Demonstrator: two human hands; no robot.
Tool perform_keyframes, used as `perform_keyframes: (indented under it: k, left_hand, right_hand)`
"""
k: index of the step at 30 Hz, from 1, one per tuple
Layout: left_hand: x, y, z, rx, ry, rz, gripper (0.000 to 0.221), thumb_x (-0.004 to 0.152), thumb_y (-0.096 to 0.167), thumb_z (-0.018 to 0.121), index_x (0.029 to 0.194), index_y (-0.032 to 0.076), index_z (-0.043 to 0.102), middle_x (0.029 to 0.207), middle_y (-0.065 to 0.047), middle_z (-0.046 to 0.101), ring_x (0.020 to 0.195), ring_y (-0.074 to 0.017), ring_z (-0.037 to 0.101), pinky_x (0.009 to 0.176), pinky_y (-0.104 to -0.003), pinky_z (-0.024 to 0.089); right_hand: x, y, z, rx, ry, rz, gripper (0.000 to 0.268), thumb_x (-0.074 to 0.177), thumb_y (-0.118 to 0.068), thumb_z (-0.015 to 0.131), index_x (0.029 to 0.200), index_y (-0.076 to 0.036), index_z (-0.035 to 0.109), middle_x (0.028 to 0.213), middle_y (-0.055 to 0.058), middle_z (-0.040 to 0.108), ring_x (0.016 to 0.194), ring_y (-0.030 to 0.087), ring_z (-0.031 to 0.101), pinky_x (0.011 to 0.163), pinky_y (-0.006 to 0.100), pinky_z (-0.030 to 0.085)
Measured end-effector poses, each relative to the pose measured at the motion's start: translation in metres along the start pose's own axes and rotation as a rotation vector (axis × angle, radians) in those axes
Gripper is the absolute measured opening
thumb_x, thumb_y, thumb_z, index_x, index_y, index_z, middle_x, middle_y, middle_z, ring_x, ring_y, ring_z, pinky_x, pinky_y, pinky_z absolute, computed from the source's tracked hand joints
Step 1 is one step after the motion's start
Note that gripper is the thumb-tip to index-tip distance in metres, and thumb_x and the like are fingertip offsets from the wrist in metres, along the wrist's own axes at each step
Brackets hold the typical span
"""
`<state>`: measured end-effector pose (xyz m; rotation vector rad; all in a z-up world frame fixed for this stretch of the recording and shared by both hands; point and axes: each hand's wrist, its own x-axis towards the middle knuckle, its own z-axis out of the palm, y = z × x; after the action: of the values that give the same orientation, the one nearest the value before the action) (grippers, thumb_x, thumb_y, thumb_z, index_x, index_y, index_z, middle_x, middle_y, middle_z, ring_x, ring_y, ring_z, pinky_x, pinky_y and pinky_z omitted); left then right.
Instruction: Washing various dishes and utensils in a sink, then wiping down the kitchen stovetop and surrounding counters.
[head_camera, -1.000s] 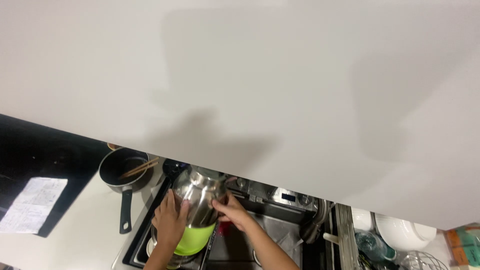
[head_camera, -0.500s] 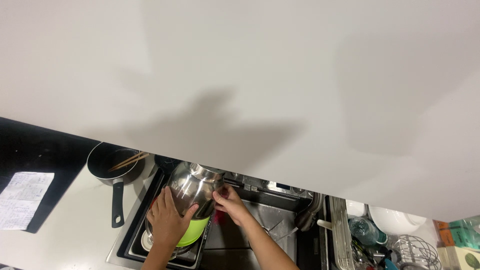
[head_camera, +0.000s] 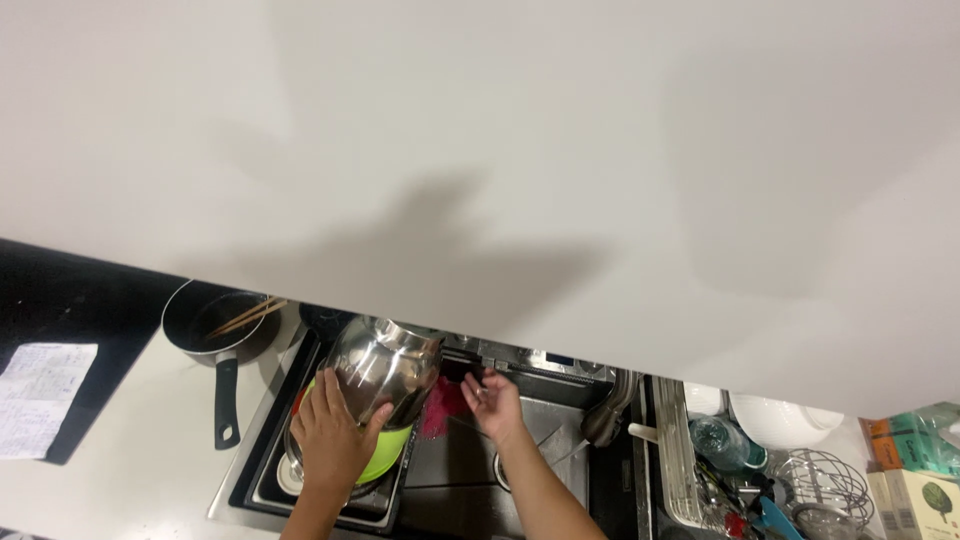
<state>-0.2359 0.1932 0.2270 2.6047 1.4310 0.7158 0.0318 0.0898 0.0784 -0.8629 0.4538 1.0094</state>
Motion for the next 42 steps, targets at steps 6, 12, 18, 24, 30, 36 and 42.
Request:
perform_keyframes:
  k: [6,12,18,24,30,36,42]
  left_hand:
    - [0.007,0.008,-0.025,-0.079,0.05,0.042,0.086,0.084,0.055,0.064,0.143,-0.004,0.044,0.145,-0.026,0.049,0.131,-0.0402,0.05,0.106,-0.056,0.038]
    - [-0.019,0.073,-0.051,-0.589,-0.247,0.166,0.049,0.084,0.039,0.068,0.116,0.001,0.067,0.117,-0.021,0.068,0.104,-0.0356,0.069,0.087,-0.048,0.052]
    - [-0.058,0.073,0.076,-0.2,-0.751,0.844,0.03,0.084,0.023,0.074,0.101,-0.001,0.069,0.104,-0.022,0.072,0.098,-0.0406,0.069,0.08,-0.051,0.054]
    - [-0.061,0.128,0.04,-0.333,-0.818,0.787,0.027,0.088,0.026,0.074,0.101,0.003,0.069,0.099,-0.019,0.071,0.094,-0.0396,0.07,0.08,-0.049,0.056]
    - [-0.039,0.19,-0.073,-0.57,-0.503,0.667,0.023,0.089,0.026,0.071,0.104,0.008,0.074,0.103,-0.012,0.074,0.09,-0.0348,0.072,0.078,-0.042,0.058]
    - [0.0,0.244,-0.092,-1.46,-0.589,0.263,0.024,0.094,0.025,0.064,0.111,0.008,0.067,0.098,-0.008,0.069,0.092,-0.0257,0.067,0.083,-0.038,0.055]
    - [0.023,0.289,-0.089,-1.917,-0.874,-0.138,0.025,0.103,0.032,0.055,0.114,0.01,0.057,0.105,-0.001,0.067,0.096,-0.0172,0.065,0.085,-0.039,0.054]
  right_hand:
    - [0.02,0.0,-0.014,0.196,-0.164,0.009,0.015,0.081,0.003,0.056,0.094,-0.006,0.059,0.105,0.009,0.064,0.124,0.032,0.063,0.105,0.046,0.055]
    - [-0.082,-0.033,-0.005,-0.802,-0.326,-0.218,0.015,0.087,-0.009,0.06,0.101,-0.007,0.065,0.094,0.009,0.07,0.094,0.03,0.067,0.086,0.045,0.057]
    - [-0.249,-0.114,-0.034,-2.24,-0.389,-0.104,0.02,0.094,-0.022,0.061,0.1,-0.006,0.071,0.094,0.015,0.073,0.078,0.028,0.068,0.068,0.042,0.052]
    - [-0.261,-0.282,0.043,-1.674,0.343,-0.546,0.029,0.094,-0.023,0.062,0.118,-0.009,0.068,0.108,0.014,0.074,0.097,0.026,0.072,0.083,0.042,0.058]
    - [-0.096,-0.332,-0.003,-1.656,0.201,-1.352,0.046,0.099,-0.033,0.062,0.133,-0.003,0.062,0.131,0.021,0.065,0.121,0.035,0.061,0.102,0.047,0.048]
    - [-0.231,-0.26,0.043,-0.699,-0.171,-0.607,0.035,0.109,-0.028,0.061,0.123,0.004,0.064,0.089,0.014,0.056,0.061,0.022,0.052,0.046,0.034,0.041]
    - [-0.448,-0.16,0.088,-1.158,-0.024,-1.362,0.031,0.101,-0.021,0.061,0.125,-0.001,0.062,0.102,0.016,0.064,0.09,0.032,0.067,0.078,0.04,0.055]
